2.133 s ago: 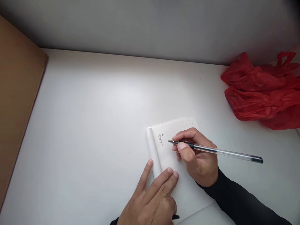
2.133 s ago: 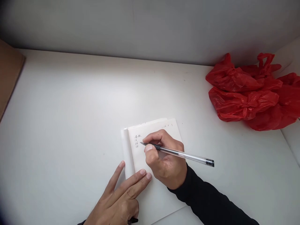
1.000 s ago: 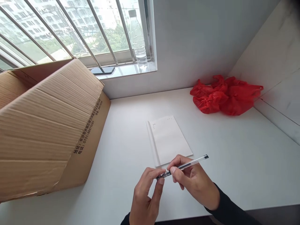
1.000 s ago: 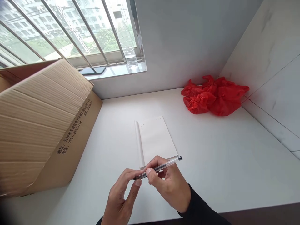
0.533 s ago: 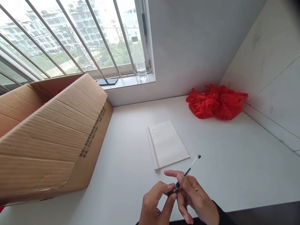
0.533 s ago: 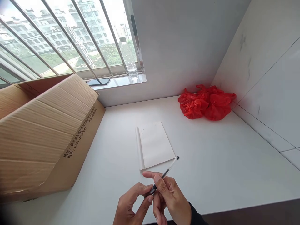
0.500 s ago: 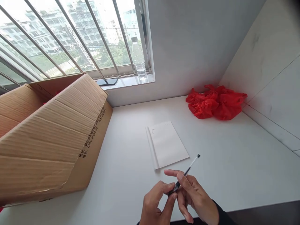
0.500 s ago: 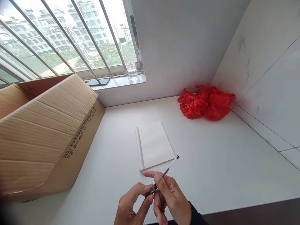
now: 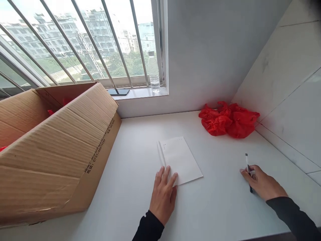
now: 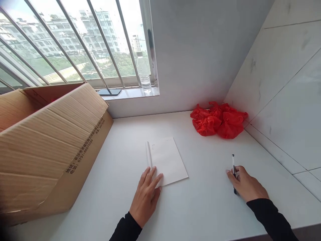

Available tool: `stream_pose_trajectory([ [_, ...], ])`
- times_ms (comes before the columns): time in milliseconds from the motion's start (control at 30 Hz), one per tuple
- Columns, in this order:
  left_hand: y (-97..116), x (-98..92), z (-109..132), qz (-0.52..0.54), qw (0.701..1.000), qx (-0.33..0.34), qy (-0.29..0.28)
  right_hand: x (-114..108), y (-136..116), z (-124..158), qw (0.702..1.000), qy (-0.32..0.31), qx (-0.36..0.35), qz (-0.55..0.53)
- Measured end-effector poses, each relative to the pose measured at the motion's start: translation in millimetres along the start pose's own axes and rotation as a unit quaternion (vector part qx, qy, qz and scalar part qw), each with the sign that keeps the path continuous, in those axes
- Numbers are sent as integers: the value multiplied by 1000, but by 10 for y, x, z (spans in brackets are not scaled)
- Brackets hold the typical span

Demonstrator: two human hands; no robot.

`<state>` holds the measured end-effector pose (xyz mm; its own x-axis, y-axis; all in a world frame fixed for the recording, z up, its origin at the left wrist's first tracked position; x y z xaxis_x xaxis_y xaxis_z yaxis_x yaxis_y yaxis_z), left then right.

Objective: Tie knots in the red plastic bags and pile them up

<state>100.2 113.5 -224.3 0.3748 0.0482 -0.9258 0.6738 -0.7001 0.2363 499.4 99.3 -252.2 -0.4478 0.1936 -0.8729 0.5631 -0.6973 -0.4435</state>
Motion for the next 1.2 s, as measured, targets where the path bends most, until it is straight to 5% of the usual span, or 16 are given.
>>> stream_pose_trajectory([
  [100, -89, 72, -229, 8, 1000, 11, 4, -135, 156, -220, 999, 23, 43, 18],
  [200, -167, 123, -572, 1, 999, 18, 27, -245, 50, -352, 998, 45, 33, 16],
  [333, -138, 173, -774, -10, 998, 22, 65, -288, -488, -501, 997, 61, -39, -9],
  [467, -25, 213, -537, -19, 997, 24, 75, -172, -1274, -715, 989, 72, -122, -41],
  [567, 6, 205, -383, -26, 997, 27, 68, -65, -1718, -945, 987, 103, -111, -47],
  [767, -44, 112, -634, -20, 996, 61, 60, -67, -2033, -1133, 987, 105, -104, -67],
  [1000, -248, 100, -996, 5, 993, 27, 111, -435, -2053, -585, 962, 112, -180, -175],
  [1100, -297, 45, -1026, 33, 987, 4, 154, -451, -2013, -67, 949, 67, -221, -217],
  [1200, -216, -148, -812, 69, 975, -38, 207, -298, -1891, 622, 942, -5, -236, -240],
])
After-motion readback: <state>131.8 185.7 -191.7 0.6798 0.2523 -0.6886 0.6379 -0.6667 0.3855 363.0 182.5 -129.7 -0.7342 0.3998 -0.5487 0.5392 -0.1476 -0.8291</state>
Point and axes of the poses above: each hand's wrist, its own z-axis away from the middle knuckle, its own x-axis out of the palm, y = z × x, the point moved 5 cm from there along -z, towards the middle knuckle, and after that the axes turned 15 degrees about x, right-handed, at the moved point
